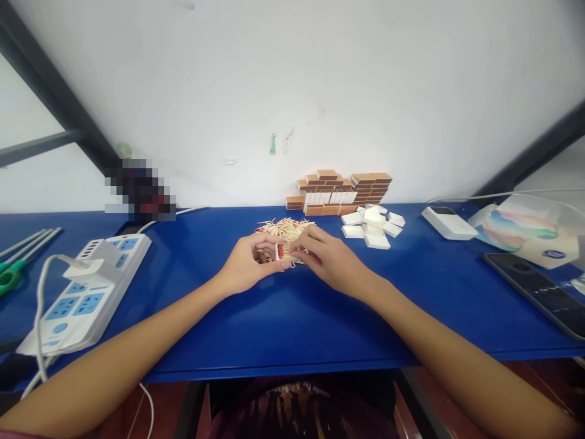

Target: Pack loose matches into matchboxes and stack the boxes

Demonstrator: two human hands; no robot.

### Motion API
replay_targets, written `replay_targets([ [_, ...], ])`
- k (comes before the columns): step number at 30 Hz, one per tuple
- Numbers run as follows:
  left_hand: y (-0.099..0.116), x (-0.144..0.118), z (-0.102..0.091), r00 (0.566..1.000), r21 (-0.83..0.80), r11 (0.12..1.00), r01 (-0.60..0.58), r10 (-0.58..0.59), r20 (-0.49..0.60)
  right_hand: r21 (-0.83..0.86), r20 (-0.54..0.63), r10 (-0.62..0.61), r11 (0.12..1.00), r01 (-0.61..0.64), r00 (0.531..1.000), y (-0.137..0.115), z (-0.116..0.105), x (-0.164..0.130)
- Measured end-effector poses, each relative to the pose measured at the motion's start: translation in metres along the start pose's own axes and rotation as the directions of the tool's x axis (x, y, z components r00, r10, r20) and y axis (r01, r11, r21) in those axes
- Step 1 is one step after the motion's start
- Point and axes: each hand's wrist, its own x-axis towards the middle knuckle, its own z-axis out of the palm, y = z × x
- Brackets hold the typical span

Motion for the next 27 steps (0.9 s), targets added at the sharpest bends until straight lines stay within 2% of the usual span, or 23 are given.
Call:
replay_targets([
  [6, 0.003, 0.000, 0.001, 1.000, -0.018, 0.999, 0.031, -0.030, 0.002, -0.003, -0.004, -0.049, 0.999, 0.049, 0.999, 0.002, -0.003, -0.003],
  [13, 0.006, 0.001, -0.002, 0.999, -0.101, 0.995, 0.010, -0.014, -0.046, 0.053, -0.106, -0.084, 0.995, 0.090, 0.991, -0.005, -0.003, -0.002],
  [18, 0.004, 0.003, -0.006, 0.993, -0.060, 0.998, -0.001, -0.005, -0.114, 0.044, -0.183, -0.017, 0.999, 0.025, 0.983, 0.000, -0.007, 0.000],
  [23, -0.001, 0.007, -0.008, 0.993, -0.026, 1.000, -0.013, 0.010, -0.122, 0.001, -0.251, 0.082, 0.996, -0.084, 0.965, 0.016, -0.010, -0.003],
  [27, -0.001, 0.008, -0.010, 0.990, -0.019, 1.000, 0.010, -0.013, -0.139, 0.019, -0.228, 0.098, 0.995, -0.096, 0.969, 0.018, -0.005, -0.005],
])
